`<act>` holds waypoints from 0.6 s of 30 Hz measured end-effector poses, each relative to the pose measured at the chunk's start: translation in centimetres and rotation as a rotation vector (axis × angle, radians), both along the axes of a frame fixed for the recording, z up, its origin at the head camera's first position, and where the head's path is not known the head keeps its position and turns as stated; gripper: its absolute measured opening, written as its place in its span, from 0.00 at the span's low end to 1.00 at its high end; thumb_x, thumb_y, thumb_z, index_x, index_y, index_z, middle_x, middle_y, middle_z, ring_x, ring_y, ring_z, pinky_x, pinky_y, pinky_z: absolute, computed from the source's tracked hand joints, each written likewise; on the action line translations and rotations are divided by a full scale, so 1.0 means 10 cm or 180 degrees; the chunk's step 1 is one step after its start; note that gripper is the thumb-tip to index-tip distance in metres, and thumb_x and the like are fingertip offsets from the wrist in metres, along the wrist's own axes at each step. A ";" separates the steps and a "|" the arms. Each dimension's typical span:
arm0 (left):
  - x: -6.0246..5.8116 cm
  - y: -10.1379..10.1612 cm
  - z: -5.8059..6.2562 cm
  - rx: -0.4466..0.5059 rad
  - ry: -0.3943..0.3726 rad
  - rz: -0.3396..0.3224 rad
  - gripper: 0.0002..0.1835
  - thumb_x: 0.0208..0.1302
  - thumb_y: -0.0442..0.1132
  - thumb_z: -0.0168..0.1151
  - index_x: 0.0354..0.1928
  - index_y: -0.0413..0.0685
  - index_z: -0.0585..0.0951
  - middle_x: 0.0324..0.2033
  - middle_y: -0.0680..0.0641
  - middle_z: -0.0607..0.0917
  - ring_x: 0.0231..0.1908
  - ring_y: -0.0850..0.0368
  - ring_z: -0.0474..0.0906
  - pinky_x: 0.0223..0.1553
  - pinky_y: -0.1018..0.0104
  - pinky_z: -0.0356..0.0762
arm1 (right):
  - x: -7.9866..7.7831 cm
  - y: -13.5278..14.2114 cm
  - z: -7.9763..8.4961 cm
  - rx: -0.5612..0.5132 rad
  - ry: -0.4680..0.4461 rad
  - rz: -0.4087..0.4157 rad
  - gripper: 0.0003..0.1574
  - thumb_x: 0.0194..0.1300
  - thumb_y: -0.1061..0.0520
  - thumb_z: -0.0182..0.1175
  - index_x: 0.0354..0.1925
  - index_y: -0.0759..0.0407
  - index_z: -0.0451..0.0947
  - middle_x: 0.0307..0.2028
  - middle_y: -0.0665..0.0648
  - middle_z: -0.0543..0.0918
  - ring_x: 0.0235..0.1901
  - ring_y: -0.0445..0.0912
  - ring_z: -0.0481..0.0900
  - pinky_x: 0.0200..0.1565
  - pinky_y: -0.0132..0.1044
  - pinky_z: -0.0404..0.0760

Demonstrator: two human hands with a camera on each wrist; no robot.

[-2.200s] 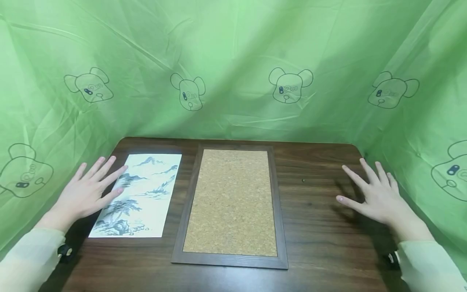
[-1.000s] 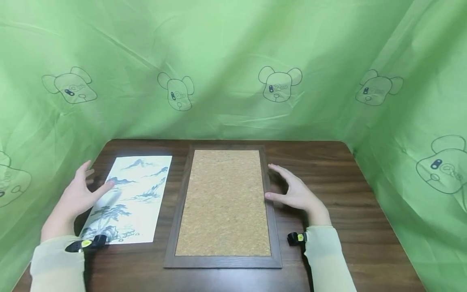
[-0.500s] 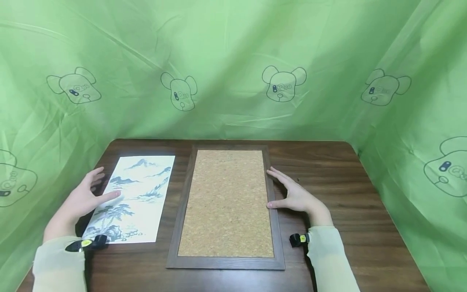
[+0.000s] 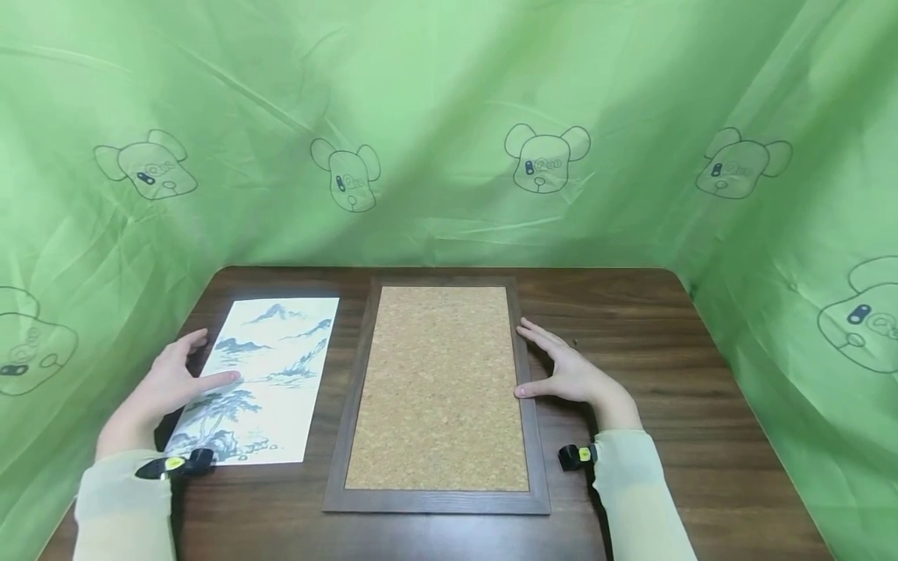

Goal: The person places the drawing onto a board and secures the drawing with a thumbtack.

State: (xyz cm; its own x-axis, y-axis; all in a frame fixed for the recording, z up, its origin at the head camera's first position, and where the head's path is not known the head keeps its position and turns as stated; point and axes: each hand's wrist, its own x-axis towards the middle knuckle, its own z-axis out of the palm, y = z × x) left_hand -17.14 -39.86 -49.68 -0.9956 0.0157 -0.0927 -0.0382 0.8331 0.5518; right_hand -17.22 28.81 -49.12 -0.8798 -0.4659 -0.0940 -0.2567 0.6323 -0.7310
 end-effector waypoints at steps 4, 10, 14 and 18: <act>-0.02 0.04 -0.03 -0.0152 -0.0121 -0.0046 0.72 0.46 0.73 0.72 0.80 0.39 0.46 0.72 0.23 0.49 0.70 0.20 0.43 0.58 0.23 0.56 | 0.03 0.02 -0.01 0.0002 -0.0046 -0.0007 0.69 0.52 0.36 0.77 0.81 0.43 0.49 0.80 0.44 0.45 0.79 0.53 0.42 0.69 0.65 0.53; -0.03 0.05 -0.04 -0.0300 -0.0051 -0.0046 0.75 0.41 0.76 0.73 0.79 0.37 0.48 0.71 0.22 0.52 0.68 0.20 0.45 0.58 0.24 0.55 | 0.03 0.03 -0.01 -0.0019 -0.0082 -0.0009 0.70 0.52 0.36 0.77 0.81 0.42 0.47 0.80 0.44 0.45 0.78 0.52 0.43 0.70 0.64 0.53; -0.03 0.06 -0.01 -0.0276 -0.0017 -0.0060 0.74 0.42 0.75 0.73 0.79 0.37 0.49 0.70 0.23 0.54 0.67 0.20 0.46 0.58 0.25 0.54 | 0.01 0.02 0.00 -0.0022 -0.0060 0.0003 0.70 0.52 0.36 0.77 0.81 0.43 0.47 0.80 0.43 0.45 0.78 0.52 0.43 0.70 0.63 0.53; -0.02 0.08 0.01 -0.0250 -0.0030 -0.0060 0.71 0.46 0.73 0.72 0.79 0.37 0.49 0.70 0.23 0.55 0.67 0.21 0.47 0.58 0.26 0.54 | 0.01 0.01 0.01 -0.0040 -0.0107 0.0002 0.70 0.52 0.36 0.77 0.81 0.42 0.47 0.80 0.43 0.44 0.79 0.51 0.42 0.70 0.65 0.51</act>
State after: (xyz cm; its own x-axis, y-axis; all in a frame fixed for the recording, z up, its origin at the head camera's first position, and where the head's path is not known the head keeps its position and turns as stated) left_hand -17.35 -39.04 -49.58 -0.9942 0.0267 -0.1039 -0.0271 0.8743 0.4845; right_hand -17.14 28.93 -49.06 -0.8760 -0.4677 -0.1178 -0.2321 0.6229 -0.7470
